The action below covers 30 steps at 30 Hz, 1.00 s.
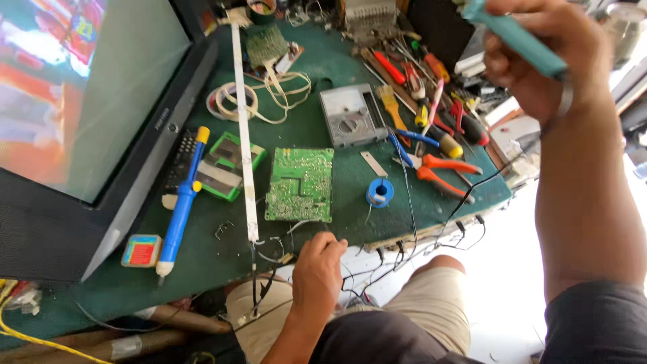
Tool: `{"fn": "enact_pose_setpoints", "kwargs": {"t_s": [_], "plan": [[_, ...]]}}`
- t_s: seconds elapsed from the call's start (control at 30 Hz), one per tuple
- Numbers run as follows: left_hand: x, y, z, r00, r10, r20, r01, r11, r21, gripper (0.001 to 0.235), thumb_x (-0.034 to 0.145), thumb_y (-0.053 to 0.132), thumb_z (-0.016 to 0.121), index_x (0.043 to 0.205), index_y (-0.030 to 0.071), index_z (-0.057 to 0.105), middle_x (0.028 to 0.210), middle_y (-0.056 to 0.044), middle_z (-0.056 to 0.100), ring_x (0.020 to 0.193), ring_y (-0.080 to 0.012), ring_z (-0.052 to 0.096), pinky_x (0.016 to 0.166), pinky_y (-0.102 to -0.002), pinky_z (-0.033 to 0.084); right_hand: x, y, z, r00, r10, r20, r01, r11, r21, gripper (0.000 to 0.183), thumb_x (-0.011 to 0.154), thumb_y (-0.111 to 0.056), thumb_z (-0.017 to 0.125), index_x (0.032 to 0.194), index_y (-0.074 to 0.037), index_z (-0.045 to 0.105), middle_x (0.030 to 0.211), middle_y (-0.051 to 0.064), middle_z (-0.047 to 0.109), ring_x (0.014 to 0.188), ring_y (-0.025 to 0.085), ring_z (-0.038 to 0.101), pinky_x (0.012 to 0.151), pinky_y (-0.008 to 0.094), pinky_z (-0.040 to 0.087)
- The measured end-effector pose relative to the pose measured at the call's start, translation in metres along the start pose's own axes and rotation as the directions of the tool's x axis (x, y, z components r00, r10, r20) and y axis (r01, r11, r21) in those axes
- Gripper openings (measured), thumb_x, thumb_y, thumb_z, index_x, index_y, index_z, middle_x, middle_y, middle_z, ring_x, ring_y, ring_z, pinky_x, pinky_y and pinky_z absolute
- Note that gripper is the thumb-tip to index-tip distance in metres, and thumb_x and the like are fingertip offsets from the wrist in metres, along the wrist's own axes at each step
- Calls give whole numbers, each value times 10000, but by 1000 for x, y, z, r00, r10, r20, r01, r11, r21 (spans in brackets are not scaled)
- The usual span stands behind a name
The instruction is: The person works on a green circuit board, using a soldering iron to attach wires and components. They also use a multimeter to test connections and handle solder wire and various tools on the workbench.
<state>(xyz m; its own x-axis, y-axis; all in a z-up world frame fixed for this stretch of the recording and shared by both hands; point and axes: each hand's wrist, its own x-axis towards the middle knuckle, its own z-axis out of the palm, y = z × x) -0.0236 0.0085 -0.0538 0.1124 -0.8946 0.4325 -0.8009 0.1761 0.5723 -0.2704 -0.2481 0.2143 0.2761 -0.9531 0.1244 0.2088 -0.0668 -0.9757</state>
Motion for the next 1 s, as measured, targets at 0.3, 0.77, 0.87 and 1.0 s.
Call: {"fn": "enact_pose_setpoints", "kwargs": {"t_s": [0.3, 0.77, 0.87, 1.0], "plan": [[-18, 12, -7, 999, 33, -39, -32, 999, 34, 165, 1060, 62, 682, 1224, 45, 693, 1171, -91, 598, 893, -326, 570, 677, -471, 547, -250, 176, -85, 757, -650, -64, 623, 747, -232, 481, 964, -563, 666, 1155, -218, 391, 714, -71, 379, 514, 75, 396, 853, 384, 526], [-82, 17, -5, 978, 78, -195, -108, 983, -148, 197, 1015, 298, 749, 1113, 131, 788, 967, -30, 726, 825, -262, 700, 776, -396, 602, -330, 285, -32, 935, 103, -338, 21, 939, 344, 357, 1068, -445, 581, 1068, -92, 522, 737, 85, 623, 579, 114, 553, 580, 226, 428], [-82, 18, -9, 961, 176, -214, -171, 984, 40, 370, 1042, 367, 707, 1383, 224, 710, 1438, -184, 546, 1242, -380, 569, 1055, -504, 494, -329, 286, -32, 944, 121, -307, 7, 924, 383, 220, 1021, -289, 610, 1101, -95, 544, 643, 64, 602, 541, 109, 554, 569, 227, 409], [-81, 24, -10, 950, 217, -223, -187, 971, 147, 378, 1034, 427, 695, 1400, 332, 722, 1461, -171, 480, 1282, -382, 452, 1093, -478, 465, -329, 290, -35, 959, 60, -277, 50, 926, 375, 222, 983, -220, 628, 1126, -84, 525, 706, 98, 689, 575, 123, 649, 608, 265, 489]]}}
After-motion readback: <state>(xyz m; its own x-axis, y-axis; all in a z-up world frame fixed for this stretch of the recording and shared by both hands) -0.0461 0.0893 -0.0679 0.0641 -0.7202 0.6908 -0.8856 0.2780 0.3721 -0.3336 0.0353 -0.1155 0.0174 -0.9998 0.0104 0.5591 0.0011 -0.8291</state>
